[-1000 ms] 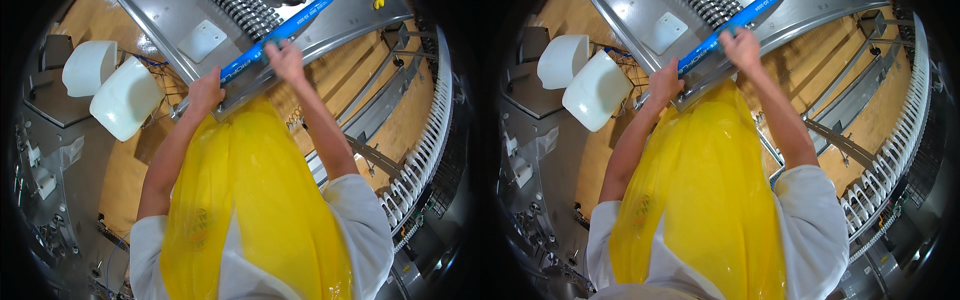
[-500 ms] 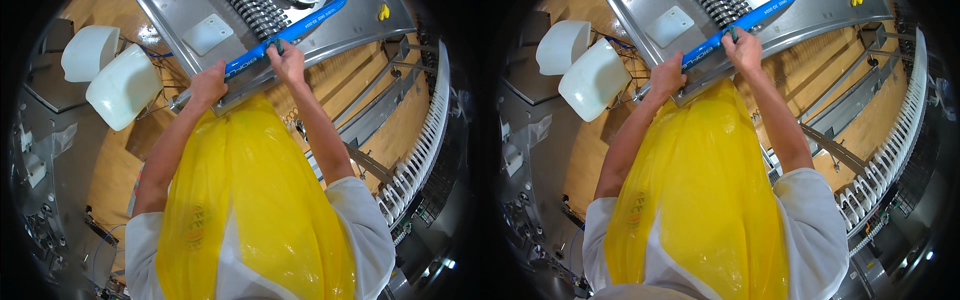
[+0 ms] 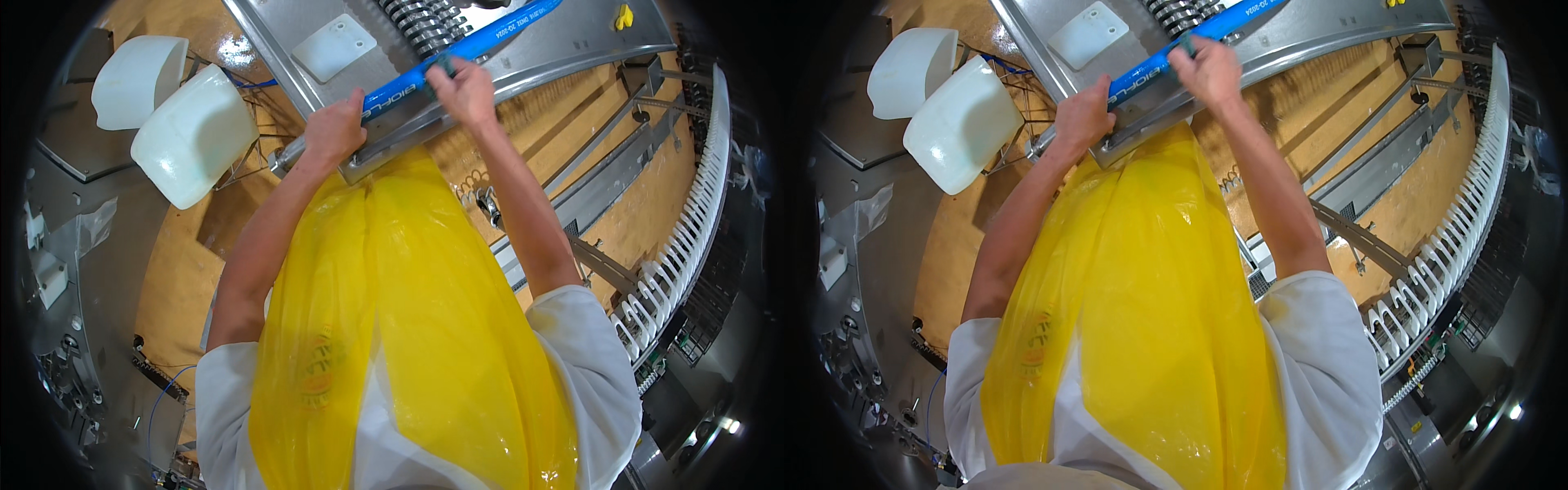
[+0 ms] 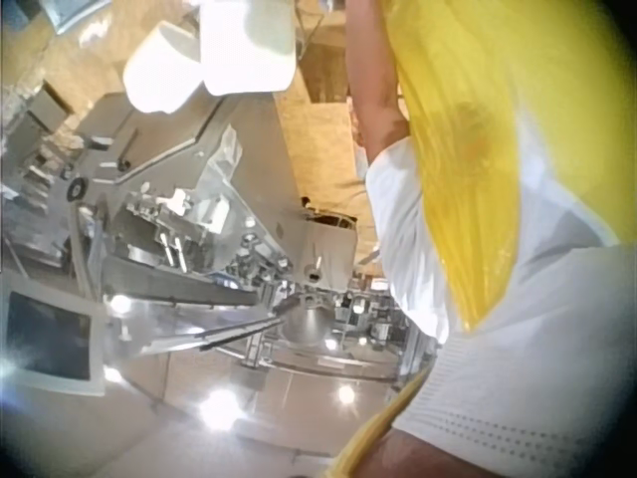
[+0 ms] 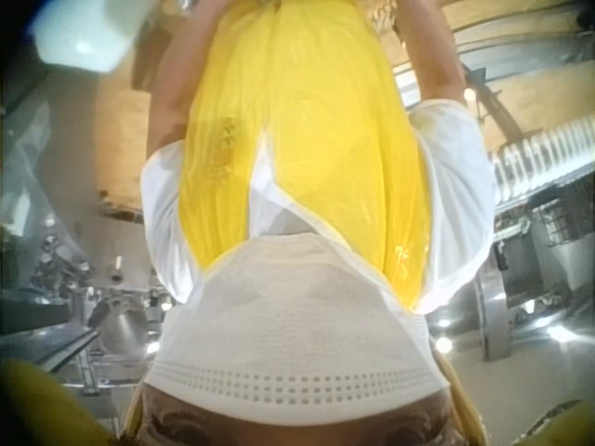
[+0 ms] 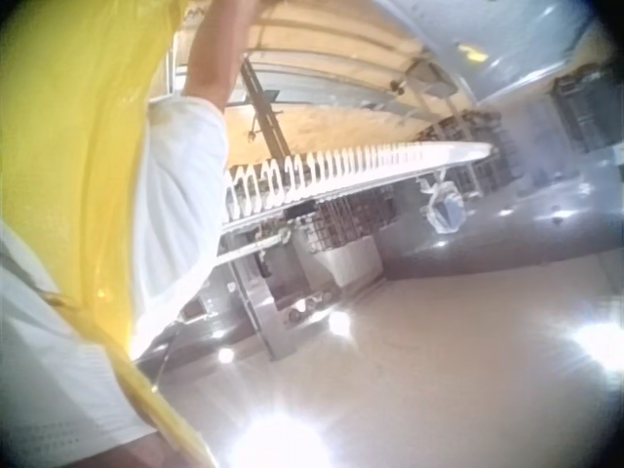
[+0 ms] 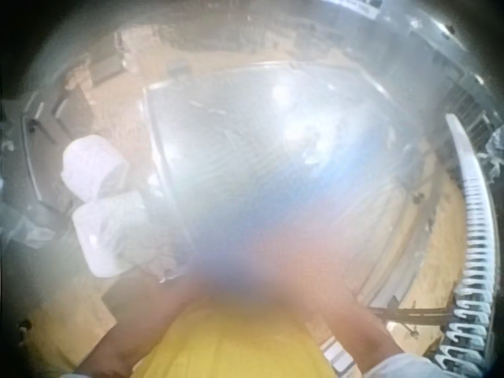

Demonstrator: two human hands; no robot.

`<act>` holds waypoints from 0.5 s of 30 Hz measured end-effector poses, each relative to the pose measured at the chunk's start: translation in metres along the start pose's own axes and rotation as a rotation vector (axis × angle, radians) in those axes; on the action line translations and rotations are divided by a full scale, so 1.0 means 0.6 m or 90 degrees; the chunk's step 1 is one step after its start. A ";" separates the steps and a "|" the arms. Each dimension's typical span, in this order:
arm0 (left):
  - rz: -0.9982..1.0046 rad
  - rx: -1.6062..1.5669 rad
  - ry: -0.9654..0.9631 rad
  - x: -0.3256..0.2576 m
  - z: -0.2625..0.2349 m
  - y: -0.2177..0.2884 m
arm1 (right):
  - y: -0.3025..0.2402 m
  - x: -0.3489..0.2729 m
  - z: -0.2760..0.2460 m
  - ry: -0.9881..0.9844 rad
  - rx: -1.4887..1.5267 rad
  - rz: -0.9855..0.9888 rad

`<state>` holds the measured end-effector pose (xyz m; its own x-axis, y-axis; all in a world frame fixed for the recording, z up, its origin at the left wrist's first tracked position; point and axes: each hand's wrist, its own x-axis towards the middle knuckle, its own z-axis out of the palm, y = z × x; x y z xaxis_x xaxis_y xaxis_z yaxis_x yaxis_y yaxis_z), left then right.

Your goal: The person wipes a blue hose on a metal tray with a green sponge, then moves to a white plastic rack assembly and uses a torque wrench to tighten bolts. A coworker in a blue hard hat and mask assists by handing over tools and inspecting the assembly.

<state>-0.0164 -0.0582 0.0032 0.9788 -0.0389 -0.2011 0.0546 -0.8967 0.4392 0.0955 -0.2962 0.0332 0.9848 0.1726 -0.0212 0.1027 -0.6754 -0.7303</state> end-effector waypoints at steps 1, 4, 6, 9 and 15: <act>0.001 -0.006 -0.002 -0.003 -0.001 0.003 | 0.019 0.020 -0.013 0.011 0.008 0.017; 0.007 0.006 -0.002 0.003 -0.006 -0.001 | 0.064 0.067 -0.054 0.095 -0.001 0.021; 0.012 0.005 -0.004 0.006 -0.003 0.005 | 0.069 0.070 -0.065 0.088 -0.058 0.019; 0.010 -0.002 -0.006 0.009 -0.011 0.003 | 0.036 0.021 -0.018 0.038 -0.079 -0.005; 0.006 -0.038 -0.086 0.016 -0.021 -0.009 | 0.034 0.035 -0.043 0.069 -0.081 -0.004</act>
<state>-0.0050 -0.0480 0.0097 0.9439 -0.1100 -0.3114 0.0610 -0.8686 0.4918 0.1218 -0.3248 0.0358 0.9927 0.1033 0.0618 0.1189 -0.7611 -0.6377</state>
